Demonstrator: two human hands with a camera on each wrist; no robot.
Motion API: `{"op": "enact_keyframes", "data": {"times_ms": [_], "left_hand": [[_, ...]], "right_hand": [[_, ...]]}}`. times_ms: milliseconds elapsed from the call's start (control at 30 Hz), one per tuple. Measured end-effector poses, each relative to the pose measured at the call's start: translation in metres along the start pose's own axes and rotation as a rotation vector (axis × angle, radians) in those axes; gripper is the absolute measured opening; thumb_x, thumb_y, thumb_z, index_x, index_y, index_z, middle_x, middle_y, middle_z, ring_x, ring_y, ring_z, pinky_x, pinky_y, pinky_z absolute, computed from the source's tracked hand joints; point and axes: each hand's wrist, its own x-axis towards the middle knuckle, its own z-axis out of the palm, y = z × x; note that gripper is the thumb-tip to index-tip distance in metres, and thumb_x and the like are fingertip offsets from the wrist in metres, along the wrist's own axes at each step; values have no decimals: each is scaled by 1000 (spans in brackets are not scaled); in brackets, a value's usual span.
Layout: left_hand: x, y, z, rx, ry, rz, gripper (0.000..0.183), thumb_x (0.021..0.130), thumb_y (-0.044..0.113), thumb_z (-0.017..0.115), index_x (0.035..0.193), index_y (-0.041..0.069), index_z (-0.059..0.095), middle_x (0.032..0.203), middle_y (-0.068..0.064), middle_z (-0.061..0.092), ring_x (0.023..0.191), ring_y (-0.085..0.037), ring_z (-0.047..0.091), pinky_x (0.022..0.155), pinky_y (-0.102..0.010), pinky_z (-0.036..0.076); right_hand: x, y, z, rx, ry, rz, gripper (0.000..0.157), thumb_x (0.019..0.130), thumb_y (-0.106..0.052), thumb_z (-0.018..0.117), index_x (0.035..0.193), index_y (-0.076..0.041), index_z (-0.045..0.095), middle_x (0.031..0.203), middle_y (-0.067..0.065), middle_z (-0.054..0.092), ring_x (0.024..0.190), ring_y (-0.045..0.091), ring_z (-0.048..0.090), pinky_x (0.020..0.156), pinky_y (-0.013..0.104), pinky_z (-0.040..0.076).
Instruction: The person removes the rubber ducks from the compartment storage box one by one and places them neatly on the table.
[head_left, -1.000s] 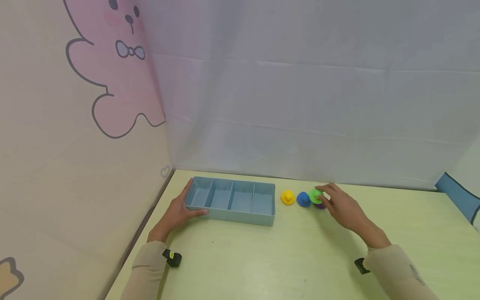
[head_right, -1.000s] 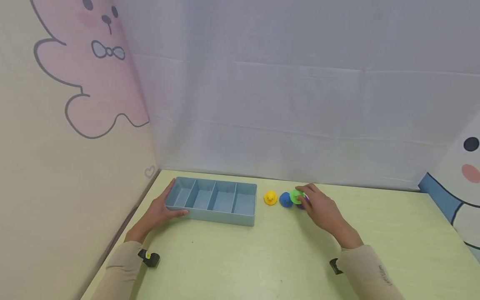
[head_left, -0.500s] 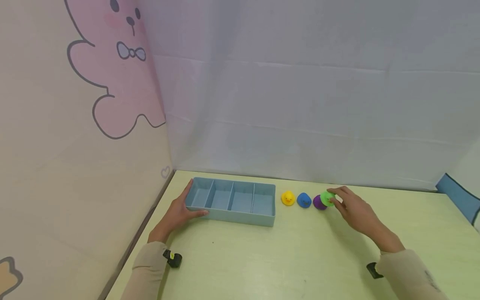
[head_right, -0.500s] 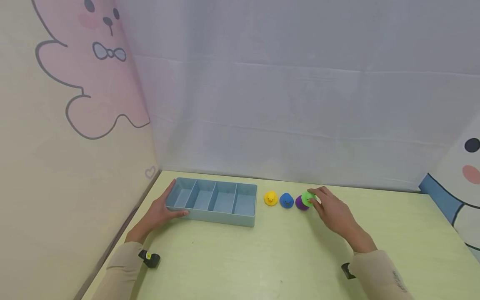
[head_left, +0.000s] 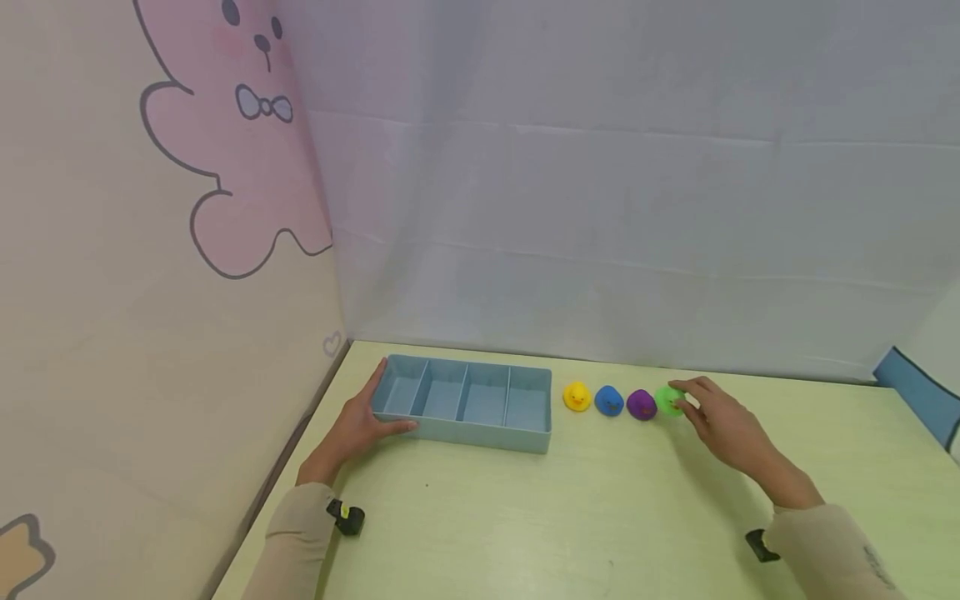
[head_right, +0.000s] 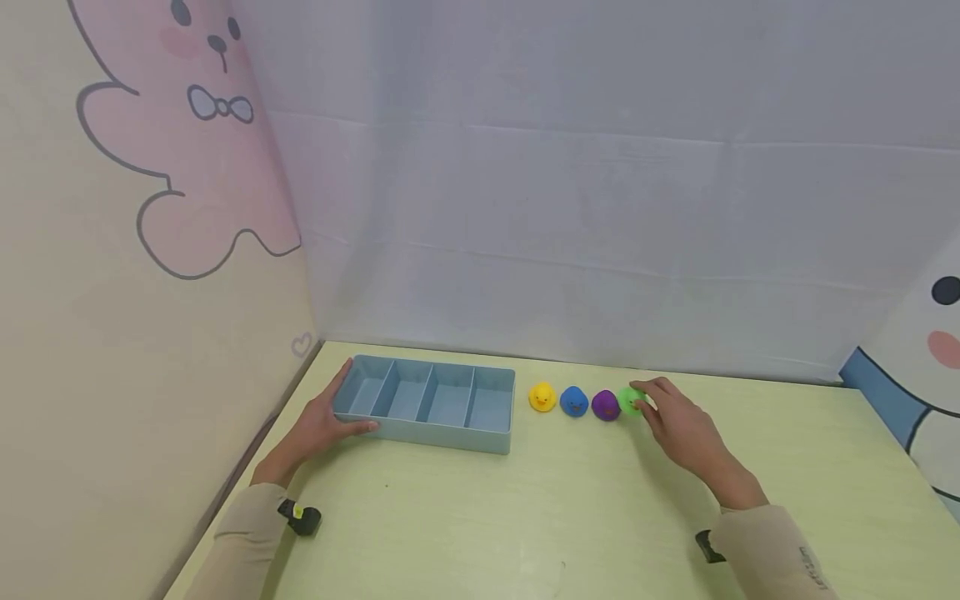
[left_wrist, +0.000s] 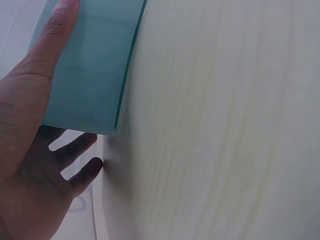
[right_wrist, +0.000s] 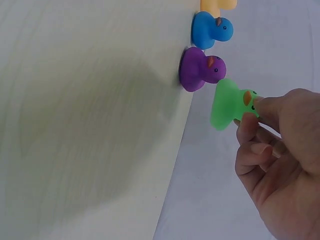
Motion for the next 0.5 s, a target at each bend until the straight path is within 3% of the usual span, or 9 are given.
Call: {"op": "enact_keyframes", "data": {"times_ms": [500], "left_hand": [[1, -2, 1, 2, 8, 15, 130, 72, 54, 89, 166, 28, 3, 172, -16, 17, 153, -47, 30, 120, -66, 35]], "right_hand": [[-3, 21, 11, -7, -74, 38, 29, 100, -7, 63, 127, 2, 63, 111, 18, 67, 82, 21, 64, 61, 33, 50]]}}
